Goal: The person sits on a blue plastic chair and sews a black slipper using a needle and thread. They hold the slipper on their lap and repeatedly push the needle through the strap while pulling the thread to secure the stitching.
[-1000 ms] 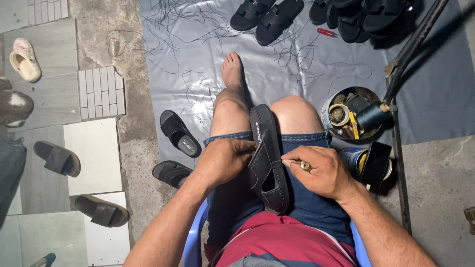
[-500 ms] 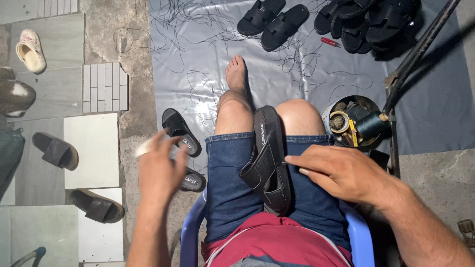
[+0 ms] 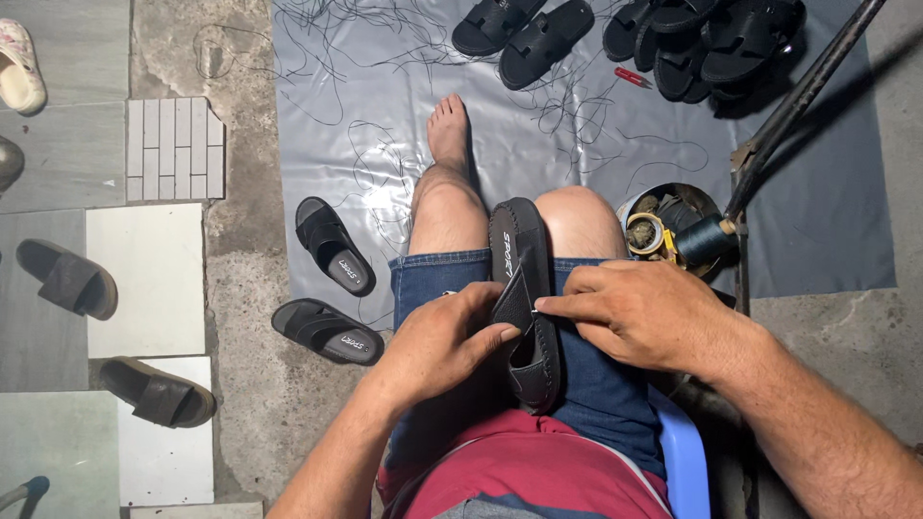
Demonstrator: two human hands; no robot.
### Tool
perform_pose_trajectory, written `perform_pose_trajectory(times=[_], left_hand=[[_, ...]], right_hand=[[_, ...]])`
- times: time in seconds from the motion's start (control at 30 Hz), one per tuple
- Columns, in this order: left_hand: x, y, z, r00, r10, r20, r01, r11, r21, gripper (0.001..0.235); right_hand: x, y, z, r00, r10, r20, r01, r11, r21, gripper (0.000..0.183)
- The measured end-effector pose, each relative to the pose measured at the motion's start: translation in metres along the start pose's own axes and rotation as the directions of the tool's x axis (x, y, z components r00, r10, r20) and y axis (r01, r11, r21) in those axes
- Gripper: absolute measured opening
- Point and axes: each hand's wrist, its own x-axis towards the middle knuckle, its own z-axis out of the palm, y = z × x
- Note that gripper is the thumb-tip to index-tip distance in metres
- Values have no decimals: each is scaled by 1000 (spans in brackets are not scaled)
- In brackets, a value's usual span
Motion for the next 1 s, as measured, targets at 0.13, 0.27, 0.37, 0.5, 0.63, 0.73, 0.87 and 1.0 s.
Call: perform_pose_trajectory(times=[0.13, 0.27, 0.37, 0.5, 0.63, 0.73, 0.87, 1.0], left_hand=[[-1, -1, 8, 997, 53, -53, -54, 998, -23, 45], [0, -10, 17, 989, 118, -90, -117, 993, 13, 43], [1, -10, 17, 984, 157, -84, -149, 985, 90, 43], [2, -10, 20, 977, 203, -63, -187, 962, 200, 44], [-1, -10, 24, 968, 238, -76, -214, 948, 235, 45], [-7, -15, 19, 966, 232, -115, -209, 962, 177, 44], [-21, -26, 9, 990, 103, -93, -105, 994, -21, 36], [-29, -35, 8, 993, 4, -122, 15, 988, 155, 19]], right_hand=[[4, -12, -7, 996, 41, 74, -35, 996, -84, 25], [4, -31, -8, 987, 102, 126, -64, 959, -275, 22], [3, -31, 3, 996, 66, 54, -42, 928, -369, 14], [4, -31, 26, 985, -18, -172, -68, 873, -482, 8], [12, -46, 29, 967, 31, -252, -155, 860, -486, 8], [13, -45, 22, 968, 77, -240, -172, 897, -408, 8], [7, -36, 20, 973, 209, -95, -223, 961, -165, 15], [1, -26, 30, 964, 257, -70, -260, 965, -26, 26]])
